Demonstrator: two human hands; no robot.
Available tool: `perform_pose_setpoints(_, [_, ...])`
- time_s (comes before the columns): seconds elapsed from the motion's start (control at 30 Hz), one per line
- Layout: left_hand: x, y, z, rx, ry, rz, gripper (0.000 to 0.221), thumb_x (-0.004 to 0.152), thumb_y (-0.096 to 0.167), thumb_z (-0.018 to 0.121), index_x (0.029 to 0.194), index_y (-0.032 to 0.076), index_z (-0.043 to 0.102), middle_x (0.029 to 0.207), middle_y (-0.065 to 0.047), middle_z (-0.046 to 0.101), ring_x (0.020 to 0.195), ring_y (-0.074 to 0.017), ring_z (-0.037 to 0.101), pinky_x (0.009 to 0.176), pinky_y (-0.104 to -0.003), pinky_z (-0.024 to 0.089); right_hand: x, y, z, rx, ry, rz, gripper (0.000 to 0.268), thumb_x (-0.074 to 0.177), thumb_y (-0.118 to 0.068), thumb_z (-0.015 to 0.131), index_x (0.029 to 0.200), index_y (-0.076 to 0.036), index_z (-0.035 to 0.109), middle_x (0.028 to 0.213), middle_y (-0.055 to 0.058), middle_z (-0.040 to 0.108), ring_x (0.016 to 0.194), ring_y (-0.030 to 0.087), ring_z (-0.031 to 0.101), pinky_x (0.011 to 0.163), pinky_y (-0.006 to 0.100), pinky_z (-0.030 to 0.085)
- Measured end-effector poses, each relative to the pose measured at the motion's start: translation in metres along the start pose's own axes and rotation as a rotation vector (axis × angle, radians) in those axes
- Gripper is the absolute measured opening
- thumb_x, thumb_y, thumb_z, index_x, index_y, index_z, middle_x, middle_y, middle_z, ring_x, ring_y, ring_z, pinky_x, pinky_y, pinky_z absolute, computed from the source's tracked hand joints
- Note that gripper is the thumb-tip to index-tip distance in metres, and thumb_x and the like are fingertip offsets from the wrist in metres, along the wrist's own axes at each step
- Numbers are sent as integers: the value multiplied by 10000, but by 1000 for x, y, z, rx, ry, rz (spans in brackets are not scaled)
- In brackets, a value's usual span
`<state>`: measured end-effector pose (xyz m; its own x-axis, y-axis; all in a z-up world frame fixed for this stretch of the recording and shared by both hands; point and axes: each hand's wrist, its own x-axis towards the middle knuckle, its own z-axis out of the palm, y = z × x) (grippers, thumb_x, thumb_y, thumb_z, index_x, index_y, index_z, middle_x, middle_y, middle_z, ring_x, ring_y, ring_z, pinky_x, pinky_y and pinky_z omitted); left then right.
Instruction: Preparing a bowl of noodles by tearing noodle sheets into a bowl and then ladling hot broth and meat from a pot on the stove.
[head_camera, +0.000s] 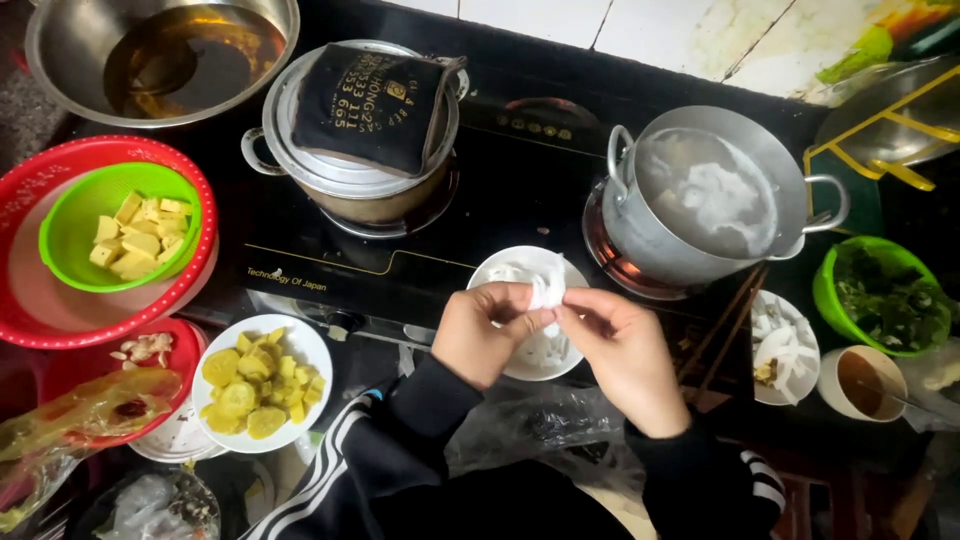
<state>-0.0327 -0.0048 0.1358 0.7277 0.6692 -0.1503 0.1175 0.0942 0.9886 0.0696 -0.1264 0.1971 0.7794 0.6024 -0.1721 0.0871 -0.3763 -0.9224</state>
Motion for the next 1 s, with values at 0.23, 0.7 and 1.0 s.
perform_pose_setpoints(0.23, [-6, 35, -13, -86, 98, 110, 314, 770, 185, 966, 1028, 58, 843, 703, -36, 793, 701, -64, 688, 752, -249, 608, 15, 33, 3, -113, 57, 23, 183, 883, -143, 825, 1056, -90, 856, 835, 53, 808, 631, 87, 578, 580, 234, 503])
perform_pose_setpoints(0.7, [9, 5, -15, -15, 13, 126, 371, 802, 248, 932, 1060, 24, 790, 790, -81, 767, 751, -149, 669, 735, -324, 596, 8, 31, -1, 114, 28, 15, 431, 911, -83, 796, 1339, -80, 745, 1077, 139, 816, 905, 132, 674, 866, 291, 595])
perform_pose_setpoints(1.0, [-1, 1, -1, 6, -70, 54, 445, 753, 224, 966, 1116, 41, 786, 822, -42, 780, 807, -133, 709, 832, -261, 570, 2, 23, -1, 176, -1, -77, 382, 901, -63, 817, 1278, -54, 751, 899, 141, 824, 807, 122, 708, 840, 276, 602])
